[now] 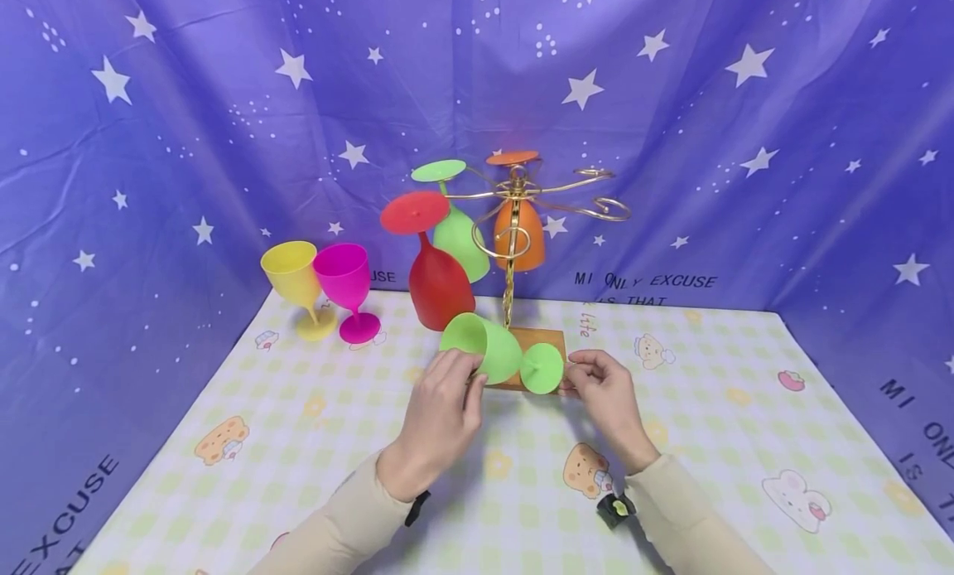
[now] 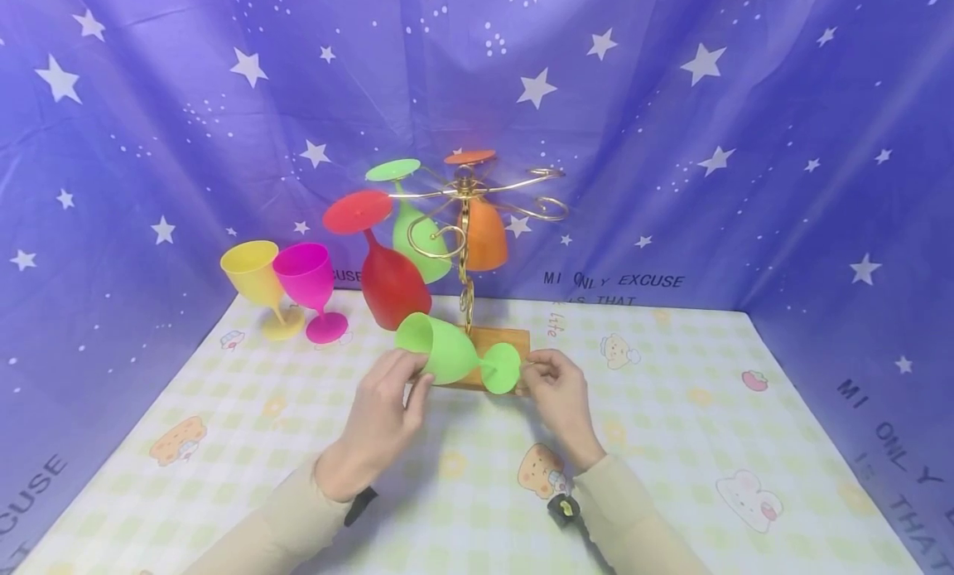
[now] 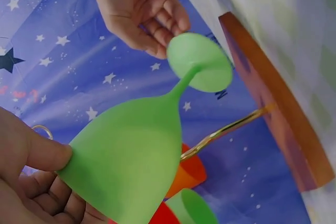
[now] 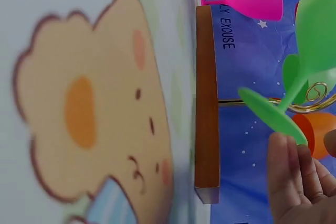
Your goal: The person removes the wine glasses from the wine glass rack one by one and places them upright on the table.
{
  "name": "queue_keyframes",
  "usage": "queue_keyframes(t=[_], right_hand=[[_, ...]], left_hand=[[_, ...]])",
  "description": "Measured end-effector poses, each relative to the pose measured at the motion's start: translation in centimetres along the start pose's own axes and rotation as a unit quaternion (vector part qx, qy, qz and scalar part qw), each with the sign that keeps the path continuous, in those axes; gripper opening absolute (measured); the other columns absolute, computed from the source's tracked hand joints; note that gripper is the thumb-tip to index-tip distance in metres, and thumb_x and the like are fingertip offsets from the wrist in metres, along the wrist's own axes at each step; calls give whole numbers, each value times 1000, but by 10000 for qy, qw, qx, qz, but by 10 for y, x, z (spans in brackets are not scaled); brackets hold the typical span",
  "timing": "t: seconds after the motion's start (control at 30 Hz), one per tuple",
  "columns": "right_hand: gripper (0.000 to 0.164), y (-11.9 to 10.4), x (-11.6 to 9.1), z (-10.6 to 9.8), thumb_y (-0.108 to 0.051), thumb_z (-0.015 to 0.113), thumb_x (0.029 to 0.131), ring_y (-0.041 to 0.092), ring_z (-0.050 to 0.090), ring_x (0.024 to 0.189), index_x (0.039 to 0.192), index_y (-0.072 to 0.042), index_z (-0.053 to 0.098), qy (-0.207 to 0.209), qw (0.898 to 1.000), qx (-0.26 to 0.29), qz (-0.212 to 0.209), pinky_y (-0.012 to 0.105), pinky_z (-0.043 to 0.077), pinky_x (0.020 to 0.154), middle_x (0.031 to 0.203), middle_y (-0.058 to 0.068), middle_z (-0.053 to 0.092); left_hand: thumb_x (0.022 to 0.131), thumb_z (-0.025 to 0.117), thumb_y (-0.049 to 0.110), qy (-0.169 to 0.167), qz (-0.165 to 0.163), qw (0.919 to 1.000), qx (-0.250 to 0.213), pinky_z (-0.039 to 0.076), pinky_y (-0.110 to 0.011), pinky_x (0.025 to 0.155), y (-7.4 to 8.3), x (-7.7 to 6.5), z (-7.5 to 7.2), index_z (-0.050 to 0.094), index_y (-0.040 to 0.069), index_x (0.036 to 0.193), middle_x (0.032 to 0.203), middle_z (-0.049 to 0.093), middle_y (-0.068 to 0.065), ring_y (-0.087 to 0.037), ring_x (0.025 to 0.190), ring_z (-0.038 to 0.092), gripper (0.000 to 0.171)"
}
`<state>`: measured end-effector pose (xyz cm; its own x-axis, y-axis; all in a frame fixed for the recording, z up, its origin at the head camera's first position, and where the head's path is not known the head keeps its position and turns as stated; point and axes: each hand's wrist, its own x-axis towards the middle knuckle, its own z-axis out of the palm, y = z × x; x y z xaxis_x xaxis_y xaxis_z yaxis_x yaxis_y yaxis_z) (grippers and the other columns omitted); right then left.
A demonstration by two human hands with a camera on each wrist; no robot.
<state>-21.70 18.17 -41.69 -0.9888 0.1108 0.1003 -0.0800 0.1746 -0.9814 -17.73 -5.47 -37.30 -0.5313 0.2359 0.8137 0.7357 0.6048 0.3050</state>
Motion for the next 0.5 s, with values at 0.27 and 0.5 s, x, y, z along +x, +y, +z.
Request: queue_keyframes(t=[0.27, 0.5], right_hand=[[26, 4, 2, -2, -10, 56, 94, 29, 67, 80, 112, 9, 56, 54, 9993, -113, 340, 34, 57, 71, 100, 29, 60], [26, 11, 8, -6, -13, 59, 90, 25, 63, 78, 110, 4, 60, -103, 9919, -1059, 690, 30, 56, 68, 95, 18, 62]], left_hand=[[82, 62, -5, -46, 393, 9985, 365, 45, -32, 75, 0, 5, -13, 61, -1, 96, 82, 57, -6, -24, 78, 52, 15], [80, 63, -7, -295, 463, 9971, 527, 45, -34, 78, -2, 6, -26, 61, 0, 97, 85, 58, -7, -26, 82, 53, 19]])
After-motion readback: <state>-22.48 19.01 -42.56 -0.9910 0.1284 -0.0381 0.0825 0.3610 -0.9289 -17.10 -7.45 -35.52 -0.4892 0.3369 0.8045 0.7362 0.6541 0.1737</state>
